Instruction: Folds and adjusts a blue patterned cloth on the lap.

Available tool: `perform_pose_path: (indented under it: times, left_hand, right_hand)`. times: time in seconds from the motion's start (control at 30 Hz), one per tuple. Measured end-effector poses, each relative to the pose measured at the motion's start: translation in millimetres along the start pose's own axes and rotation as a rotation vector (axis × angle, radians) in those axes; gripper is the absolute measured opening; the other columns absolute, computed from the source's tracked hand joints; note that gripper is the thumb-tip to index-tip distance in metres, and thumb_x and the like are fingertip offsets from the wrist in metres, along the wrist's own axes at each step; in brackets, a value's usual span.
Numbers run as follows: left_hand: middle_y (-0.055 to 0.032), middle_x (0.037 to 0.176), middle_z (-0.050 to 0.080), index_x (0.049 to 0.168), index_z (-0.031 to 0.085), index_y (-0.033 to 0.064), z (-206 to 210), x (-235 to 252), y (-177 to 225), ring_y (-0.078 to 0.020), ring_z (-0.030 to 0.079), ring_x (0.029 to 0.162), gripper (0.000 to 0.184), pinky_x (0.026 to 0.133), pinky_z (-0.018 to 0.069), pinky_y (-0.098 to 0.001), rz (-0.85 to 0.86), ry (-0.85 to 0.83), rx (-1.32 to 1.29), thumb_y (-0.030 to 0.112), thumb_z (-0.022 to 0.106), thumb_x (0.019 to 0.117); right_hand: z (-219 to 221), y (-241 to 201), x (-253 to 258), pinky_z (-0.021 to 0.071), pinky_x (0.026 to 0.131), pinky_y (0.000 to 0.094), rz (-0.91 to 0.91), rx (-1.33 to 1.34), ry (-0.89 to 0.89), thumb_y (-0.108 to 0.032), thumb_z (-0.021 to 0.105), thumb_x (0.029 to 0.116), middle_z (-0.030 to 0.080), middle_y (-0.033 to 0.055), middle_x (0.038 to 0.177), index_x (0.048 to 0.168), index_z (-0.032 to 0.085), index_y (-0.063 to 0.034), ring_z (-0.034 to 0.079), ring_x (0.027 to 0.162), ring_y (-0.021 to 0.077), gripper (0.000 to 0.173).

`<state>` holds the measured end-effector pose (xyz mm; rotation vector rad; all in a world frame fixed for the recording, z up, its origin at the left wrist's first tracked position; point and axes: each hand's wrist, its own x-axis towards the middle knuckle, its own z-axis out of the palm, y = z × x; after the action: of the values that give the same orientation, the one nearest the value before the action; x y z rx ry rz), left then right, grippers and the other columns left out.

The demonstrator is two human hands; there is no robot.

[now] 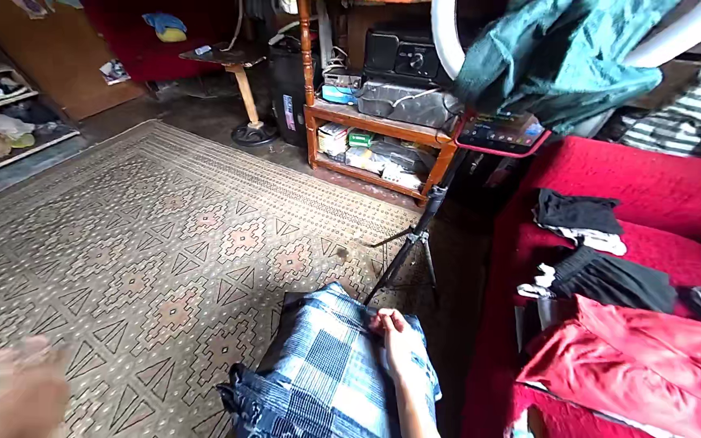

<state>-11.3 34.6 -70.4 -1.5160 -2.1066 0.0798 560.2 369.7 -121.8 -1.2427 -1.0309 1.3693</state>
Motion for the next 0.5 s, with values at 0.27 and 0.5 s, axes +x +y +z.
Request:
perform_pose_path:
  times: [0.27, 0.5]
  left_hand:
    - [-0.026, 0.144, 0.052, 0.146, 0.046, -0.0043, 34.9, 151.6, 385.5, -0.032, 0.052, 0.131, 0.053, 0.111, 0.0399, -0.0478, -0.427, -1.106, -1.362, 0.033, 0.026, 0.1137]
    - [-0.0145, 0.133, 0.063, 0.143, 0.053, 0.0087, 24.1, 234.0, 425.2, -0.0231, 0.062, 0.119, 0.069, 0.1, 0.0514, -0.0473, -0.523, -1.087, -1.839, 0.057, 0.019, 0.1085]
  right_hand:
    - [-120.3, 22.6, -41.8, 0.0443, 0.113, 0.0446, 0.087, -0.636, 0.03, -0.03, 0.049, 0.1074, 0.059, 0.0154, 0.143, 0.146, 0.053, -0.0064, 0.056, 0.133, 0.0244, 0.046]
    - [-155.2, 30.9, -63.6, 0.0498, 0.103, 0.0395, 0.356, -0.277, 0.232, -0.033, 0.037, 0.1124, 0.064, 0.021, 0.13, 0.141, 0.054, 0.0023, 0.064, 0.116, 0.0201, 0.049]
